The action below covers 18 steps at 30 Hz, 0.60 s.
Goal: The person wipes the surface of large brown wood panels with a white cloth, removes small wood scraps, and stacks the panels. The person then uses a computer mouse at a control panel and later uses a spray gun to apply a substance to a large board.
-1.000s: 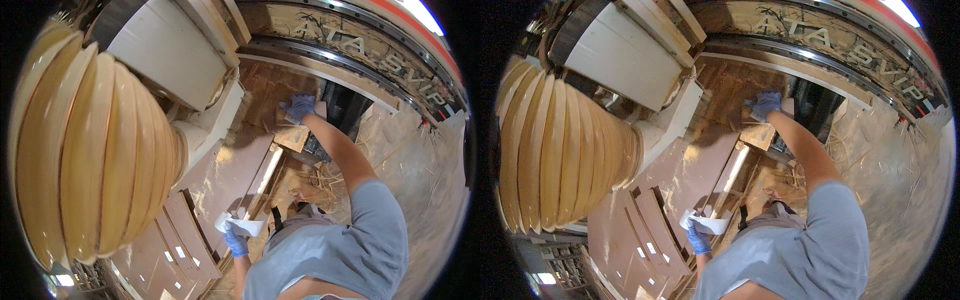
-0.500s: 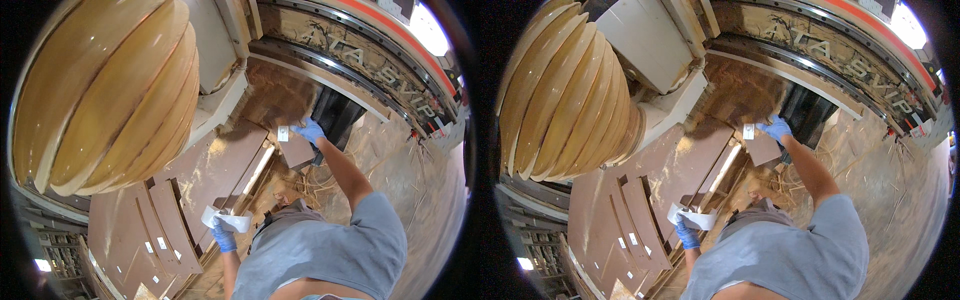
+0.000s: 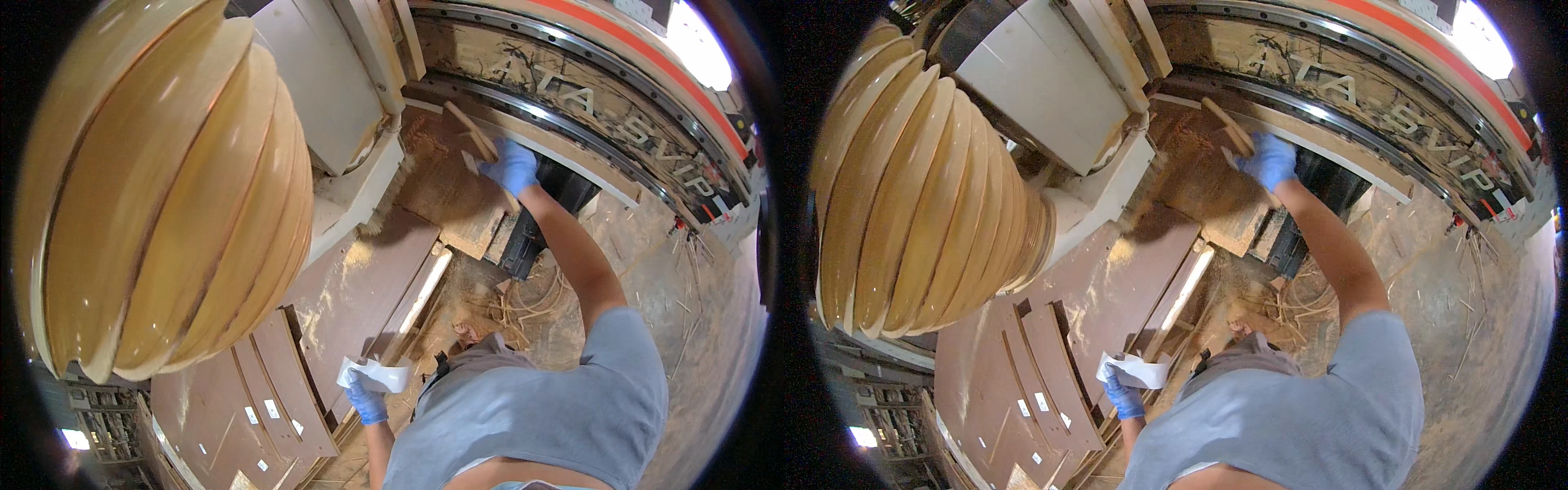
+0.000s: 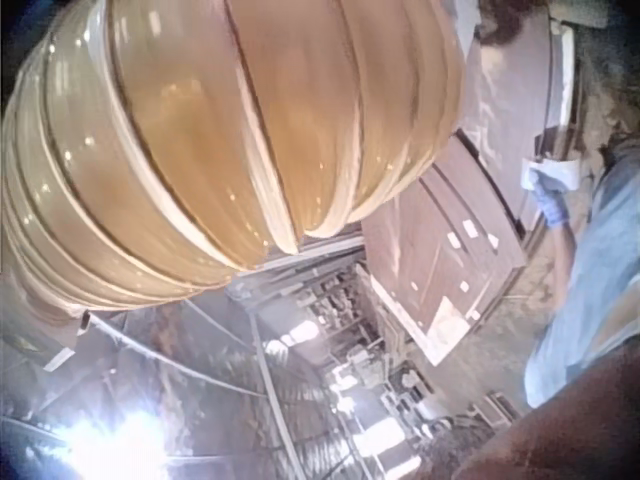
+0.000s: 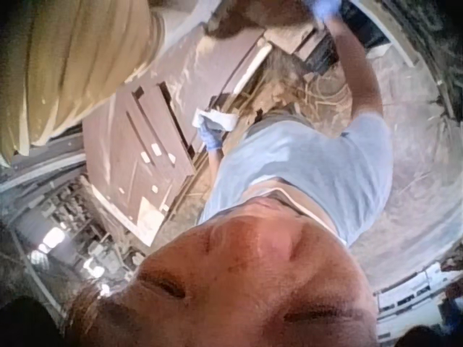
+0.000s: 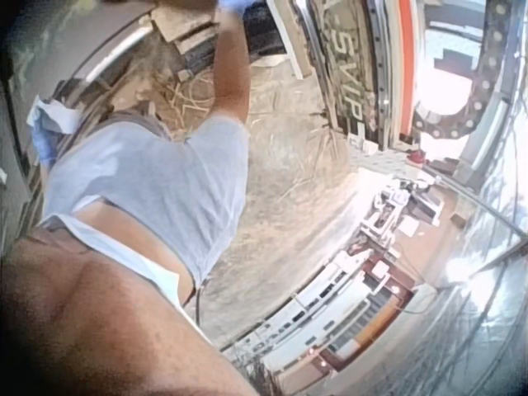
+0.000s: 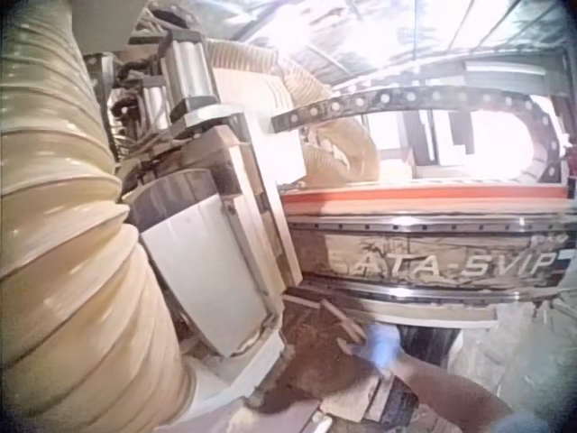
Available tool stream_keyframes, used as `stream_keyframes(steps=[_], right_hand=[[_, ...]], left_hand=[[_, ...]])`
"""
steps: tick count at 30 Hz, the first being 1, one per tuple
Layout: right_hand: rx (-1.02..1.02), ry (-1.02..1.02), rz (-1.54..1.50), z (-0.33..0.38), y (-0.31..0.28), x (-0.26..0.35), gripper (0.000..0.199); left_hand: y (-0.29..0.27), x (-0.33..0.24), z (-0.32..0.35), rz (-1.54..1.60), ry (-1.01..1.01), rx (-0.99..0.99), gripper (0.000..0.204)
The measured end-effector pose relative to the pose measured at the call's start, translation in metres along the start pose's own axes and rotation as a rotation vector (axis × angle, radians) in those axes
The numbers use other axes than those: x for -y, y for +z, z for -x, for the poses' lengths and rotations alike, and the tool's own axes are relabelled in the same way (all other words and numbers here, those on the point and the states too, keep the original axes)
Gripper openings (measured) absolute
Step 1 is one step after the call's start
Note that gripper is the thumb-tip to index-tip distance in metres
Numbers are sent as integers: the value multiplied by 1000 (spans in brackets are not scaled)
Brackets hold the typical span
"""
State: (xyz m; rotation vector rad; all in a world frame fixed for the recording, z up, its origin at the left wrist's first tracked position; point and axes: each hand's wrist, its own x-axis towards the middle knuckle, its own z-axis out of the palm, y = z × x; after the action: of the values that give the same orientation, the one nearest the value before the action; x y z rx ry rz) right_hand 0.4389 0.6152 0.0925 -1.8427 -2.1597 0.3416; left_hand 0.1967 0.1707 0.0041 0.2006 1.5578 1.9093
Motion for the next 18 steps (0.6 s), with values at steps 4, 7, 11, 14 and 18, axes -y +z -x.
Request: stream_keyframes(steps=[4,7,11,14,18], right_hand=[[-168,-59,310,-48,69,-30,69],[12,-61,177,-56,80,-23,71],[161,-71,118,-60,74,-22,67],[-91,-226,280,-72,88,-31,60],[-294,-124,130,-95,115,-13,43]], left_hand=[[6,-4,-3,-87,-28,-14,50],[4,-14,4,-123,-29,-62,56],[0,-12,6,-90,-3,-151,59],[-8,-8,5,-55,-18,-143,63],[-14,-9,11,-96,-47,-192,70]])
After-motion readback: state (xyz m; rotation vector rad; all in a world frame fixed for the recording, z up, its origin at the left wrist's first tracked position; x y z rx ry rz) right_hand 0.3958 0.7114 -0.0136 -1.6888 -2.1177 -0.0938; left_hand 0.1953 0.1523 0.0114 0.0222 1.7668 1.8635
